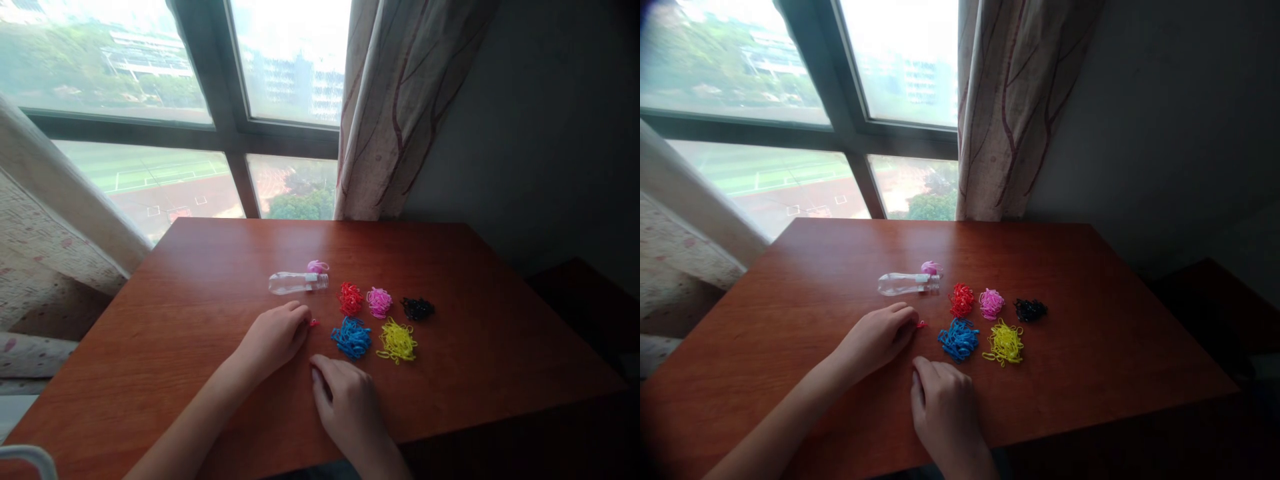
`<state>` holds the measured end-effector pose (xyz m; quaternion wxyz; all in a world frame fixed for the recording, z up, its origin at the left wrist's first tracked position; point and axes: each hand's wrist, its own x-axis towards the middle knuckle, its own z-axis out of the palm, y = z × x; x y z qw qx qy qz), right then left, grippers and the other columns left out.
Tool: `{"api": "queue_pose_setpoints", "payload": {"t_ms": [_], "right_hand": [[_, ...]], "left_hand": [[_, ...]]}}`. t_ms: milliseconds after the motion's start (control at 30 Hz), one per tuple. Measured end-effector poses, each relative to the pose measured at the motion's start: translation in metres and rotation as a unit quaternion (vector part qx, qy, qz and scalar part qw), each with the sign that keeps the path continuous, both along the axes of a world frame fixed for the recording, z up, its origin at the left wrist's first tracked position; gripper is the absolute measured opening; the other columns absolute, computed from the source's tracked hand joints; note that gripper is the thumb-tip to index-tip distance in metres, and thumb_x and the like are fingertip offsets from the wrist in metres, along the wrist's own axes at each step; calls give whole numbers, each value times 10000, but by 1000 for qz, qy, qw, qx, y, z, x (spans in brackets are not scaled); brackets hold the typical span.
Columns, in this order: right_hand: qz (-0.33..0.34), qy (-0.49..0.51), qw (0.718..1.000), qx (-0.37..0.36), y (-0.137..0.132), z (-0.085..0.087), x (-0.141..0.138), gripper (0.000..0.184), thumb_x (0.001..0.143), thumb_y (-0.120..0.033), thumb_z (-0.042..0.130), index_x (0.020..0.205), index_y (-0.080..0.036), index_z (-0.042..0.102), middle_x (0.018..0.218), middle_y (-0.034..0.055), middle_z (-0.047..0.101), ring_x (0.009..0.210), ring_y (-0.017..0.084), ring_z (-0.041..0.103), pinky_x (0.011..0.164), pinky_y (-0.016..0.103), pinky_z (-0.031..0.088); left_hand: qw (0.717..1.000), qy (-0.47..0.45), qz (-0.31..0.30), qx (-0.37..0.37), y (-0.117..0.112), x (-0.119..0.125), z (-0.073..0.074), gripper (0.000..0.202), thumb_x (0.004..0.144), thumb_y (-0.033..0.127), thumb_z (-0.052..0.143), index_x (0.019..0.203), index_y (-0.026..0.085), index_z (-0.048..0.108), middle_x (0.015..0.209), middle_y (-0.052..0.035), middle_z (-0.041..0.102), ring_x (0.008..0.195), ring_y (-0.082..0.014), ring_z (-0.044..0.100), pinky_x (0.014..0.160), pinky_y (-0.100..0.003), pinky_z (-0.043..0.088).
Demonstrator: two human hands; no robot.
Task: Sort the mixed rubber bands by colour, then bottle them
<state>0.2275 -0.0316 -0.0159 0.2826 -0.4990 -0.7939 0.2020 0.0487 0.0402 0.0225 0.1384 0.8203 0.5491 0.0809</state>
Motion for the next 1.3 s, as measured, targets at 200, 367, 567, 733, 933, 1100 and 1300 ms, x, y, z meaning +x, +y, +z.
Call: {"api": "queue_pose_setpoints", "payload": {"t_ms": [200,367,567,733,933,1100,1300], "right_hand": [[4,-5,1000,-12,0,5,-1,280,921,-117,458,1062,-225,675,879,34,729,785,179,683,707,246,454],[-11,-16,1000,-9,5,7,-4,254,921,-130,468,1037,-226,673,858,25,728,757,172,685,678,238,442],[-46,-58,997,-10,19,19,-17,170,921,-150,529,981,-227,668,795,9,716,721,182,680,634,254,420],[-66,-139,988,-15,38,30,-35,100,913,-167,585,868,-235,643,775,22,715,692,186,681,574,248,388],[-86,-192,977,-43,52,34,-49,95,927,-193,584,852,-224,634,769,49,718,664,199,680,547,248,372],[-78,-183,980,-34,51,34,-51,99,913,-176,594,833,-222,629,758,32,715,655,192,675,540,241,341],[-114,-62,991,22,43,41,-11,145,926,-234,551,819,-225,649,637,-10,651,559,145,598,543,243,306]], "left_hand": [[995,-94,0,-18,-17,-8,1,217,943,201,442,968,228,656,910,-34,664,780,-168,649,684,-254,462],[982,-186,40,-8,-26,-25,-4,238,927,188,478,1053,236,674,981,-32,712,852,-162,666,762,-254,484],[975,-198,101,10,-33,-41,-11,182,936,281,508,962,212,674,932,-34,723,824,-171,666,763,-270,495],[977,-184,103,5,-33,-38,-12,176,933,262,503,961,224,673,937,-25,723,827,-170,664,753,-268,486],[976,-189,105,-2,-34,-37,-10,181,929,239,500,976,227,675,946,-18,721,838,-168,661,766,-272,481],[979,-179,101,0,-35,-39,-10,186,930,256,497,979,233,675,961,-18,722,844,-175,666,762,-278,486],[979,-175,104,7,-35,-40,-11,201,934,298,484,964,227,669,957,-31,725,833,-180,670,756,-280,495]]}}
